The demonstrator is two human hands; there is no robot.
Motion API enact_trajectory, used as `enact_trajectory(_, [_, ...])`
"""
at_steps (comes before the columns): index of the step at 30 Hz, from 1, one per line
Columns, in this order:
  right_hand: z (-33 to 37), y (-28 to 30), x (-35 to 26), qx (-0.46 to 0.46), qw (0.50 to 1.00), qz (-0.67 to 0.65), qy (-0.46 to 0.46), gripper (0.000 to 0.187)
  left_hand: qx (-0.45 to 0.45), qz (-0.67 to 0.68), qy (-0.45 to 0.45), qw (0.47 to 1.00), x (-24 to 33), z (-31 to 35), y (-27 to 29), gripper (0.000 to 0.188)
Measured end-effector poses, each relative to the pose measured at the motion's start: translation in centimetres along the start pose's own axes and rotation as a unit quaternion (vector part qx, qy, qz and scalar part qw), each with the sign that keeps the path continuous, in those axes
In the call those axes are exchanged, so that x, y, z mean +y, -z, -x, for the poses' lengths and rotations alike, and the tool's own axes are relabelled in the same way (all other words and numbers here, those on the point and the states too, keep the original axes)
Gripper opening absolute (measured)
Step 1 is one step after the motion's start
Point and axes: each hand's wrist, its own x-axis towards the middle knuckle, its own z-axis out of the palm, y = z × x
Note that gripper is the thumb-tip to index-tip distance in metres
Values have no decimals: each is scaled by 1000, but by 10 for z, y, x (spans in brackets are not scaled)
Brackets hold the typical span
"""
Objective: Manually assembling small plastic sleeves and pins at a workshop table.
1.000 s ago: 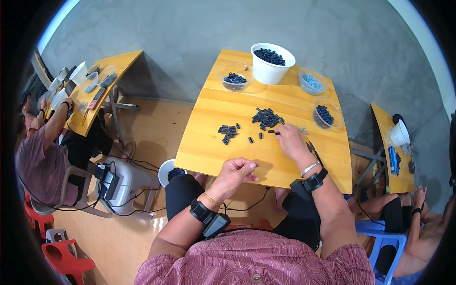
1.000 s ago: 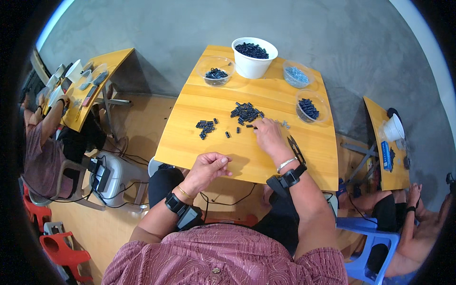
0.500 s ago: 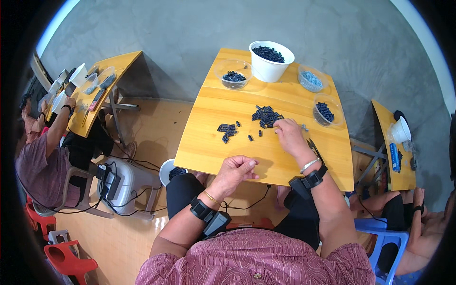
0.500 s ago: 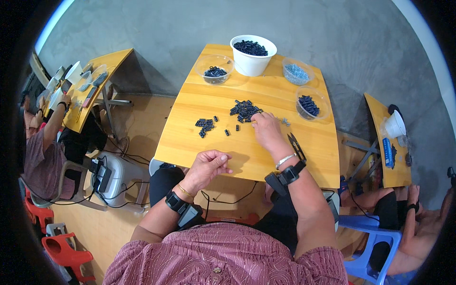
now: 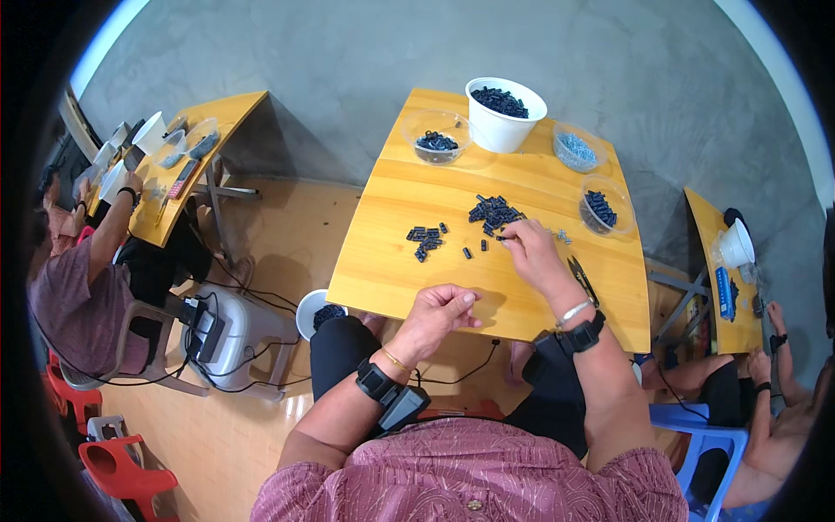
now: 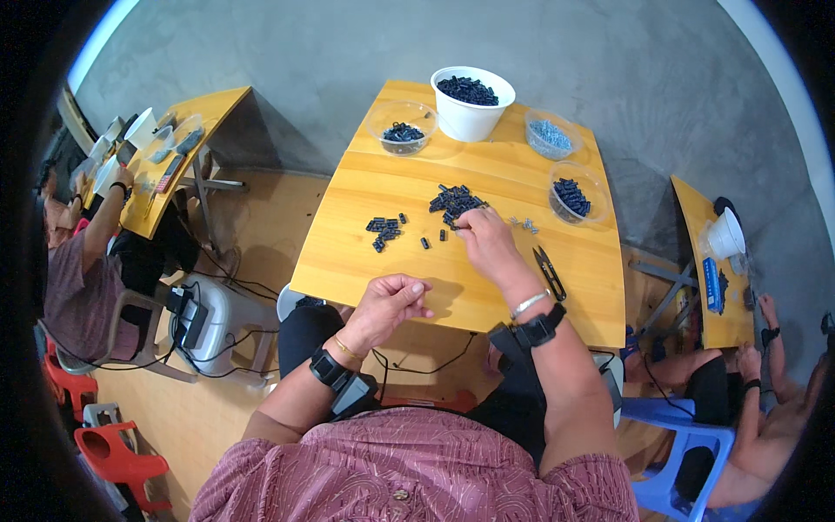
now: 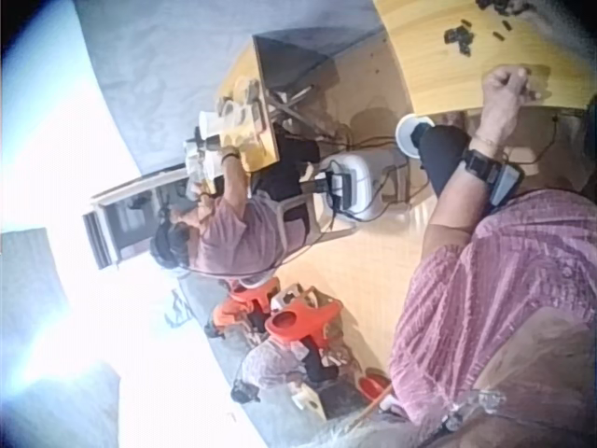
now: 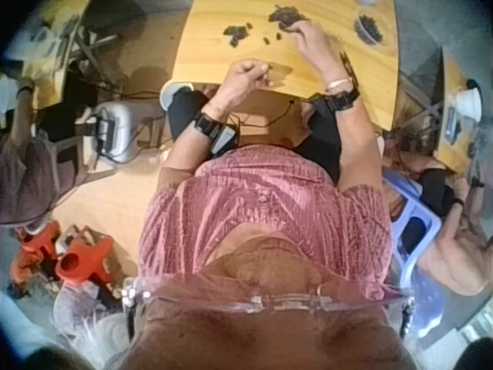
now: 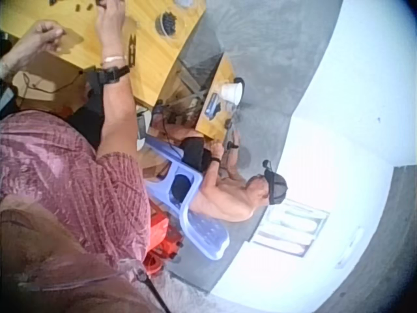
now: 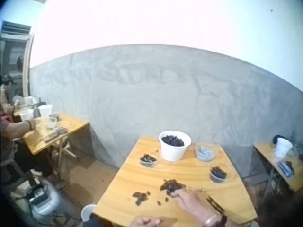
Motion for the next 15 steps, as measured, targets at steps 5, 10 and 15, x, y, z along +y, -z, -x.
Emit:
enact_trajectory(5, [28, 15, -33, -2, 964, -243, -111, 8, 34, -42, -21, 998, -3, 3, -4, 16])
enact_trajectory(10, [47, 31, -59, 18, 938, -322, -124, 11, 31, -78, -73, 994, 7, 15, -28, 17])
enact_trajectory(15, [55, 53, -80, 23, 959, -270, -82, 13, 4, -85, -118, 989, 19, 28, -46, 18])
